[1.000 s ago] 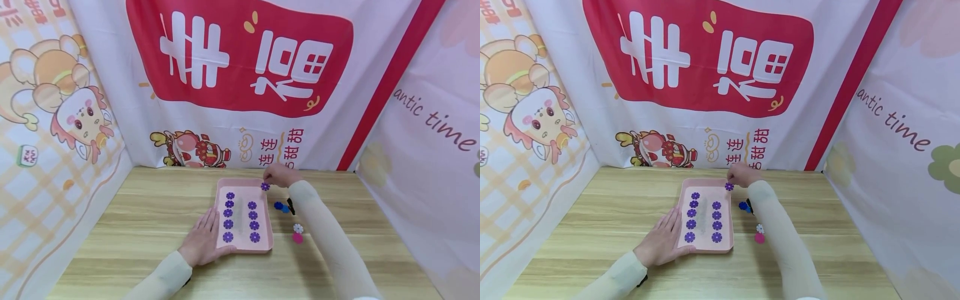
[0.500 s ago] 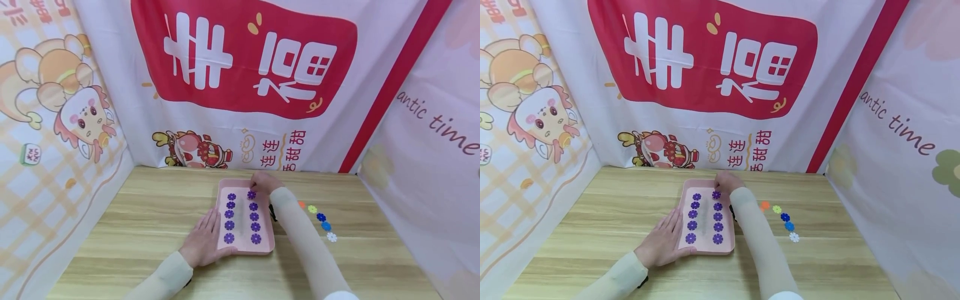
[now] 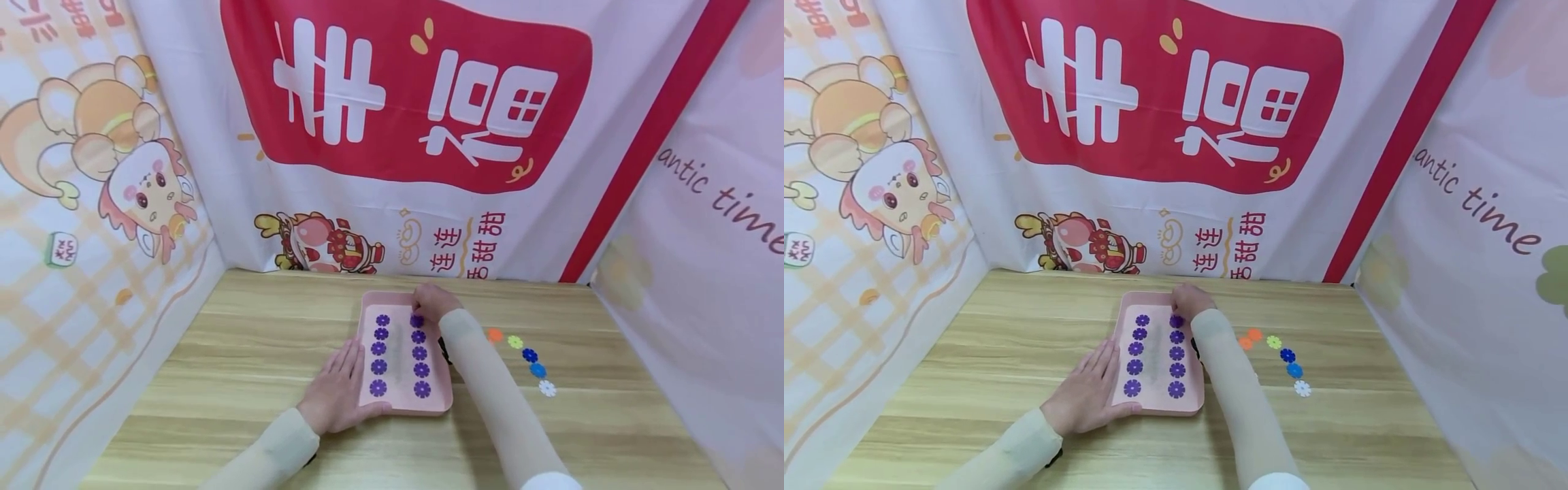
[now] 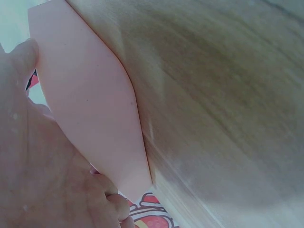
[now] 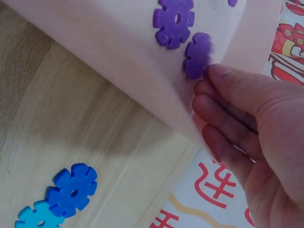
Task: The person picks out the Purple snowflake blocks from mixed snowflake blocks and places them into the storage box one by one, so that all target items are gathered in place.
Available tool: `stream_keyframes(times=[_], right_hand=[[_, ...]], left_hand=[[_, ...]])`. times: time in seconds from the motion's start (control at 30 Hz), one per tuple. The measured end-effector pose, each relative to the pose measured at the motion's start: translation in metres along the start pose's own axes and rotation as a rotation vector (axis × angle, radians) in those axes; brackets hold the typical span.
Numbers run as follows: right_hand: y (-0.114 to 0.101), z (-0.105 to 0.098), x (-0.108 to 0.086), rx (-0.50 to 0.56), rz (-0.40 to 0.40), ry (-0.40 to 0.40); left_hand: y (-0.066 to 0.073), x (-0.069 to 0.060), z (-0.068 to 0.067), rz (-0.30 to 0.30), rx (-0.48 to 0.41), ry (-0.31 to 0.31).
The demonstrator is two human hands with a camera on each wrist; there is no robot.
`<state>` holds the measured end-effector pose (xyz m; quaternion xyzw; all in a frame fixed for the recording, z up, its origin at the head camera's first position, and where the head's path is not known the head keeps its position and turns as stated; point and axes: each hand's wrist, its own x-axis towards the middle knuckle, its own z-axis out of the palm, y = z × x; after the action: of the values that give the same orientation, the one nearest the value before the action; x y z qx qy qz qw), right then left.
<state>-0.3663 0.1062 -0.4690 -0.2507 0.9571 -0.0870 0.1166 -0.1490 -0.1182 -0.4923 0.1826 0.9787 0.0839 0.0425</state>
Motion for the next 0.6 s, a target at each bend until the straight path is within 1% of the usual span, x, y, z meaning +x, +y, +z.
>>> stream_keyframes(times=[0.1,0.13,0.2,0.23,0.3,0.43,0.53,0.6], right_hand=[[0.0,-0.003,-0.003,-0.004,0.025,0.01],[0.0,-0.005,-0.005,-0.01,0.029,0.015],[0.0,-0.011,-0.01,0.013,0.045,0.023],[0.0,-0.015,-0.013,0.009,0.038,0.022],[0.001,-0.022,-0.02,-0.001,0.014,0.021],[0.003,-0.035,-0.032,-0.078,-0.089,0.004],[0.003,-0.044,-0.046,-0.109,-0.124,-0.014],[0.003,-0.048,-0.058,-0.121,-0.119,-0.024]], left_hand=[[0.001,0.001,-0.001,0.001,0.005,-0.002],[0.001,0.001,-0.001,-0.001,0.008,-0.001],[0.001,0.002,-0.002,-0.007,0.014,-0.001],[0.001,0.002,-0.003,-0.012,0.006,-0.001],[0.001,0.001,-0.005,-0.021,-0.009,-0.007],[-0.001,0.0,-0.006,-0.038,-0.062,-0.019],[-0.005,0.0,-0.007,-0.048,-0.096,-0.027],[-0.007,0.0,-0.008,-0.055,-0.12,-0.036]])
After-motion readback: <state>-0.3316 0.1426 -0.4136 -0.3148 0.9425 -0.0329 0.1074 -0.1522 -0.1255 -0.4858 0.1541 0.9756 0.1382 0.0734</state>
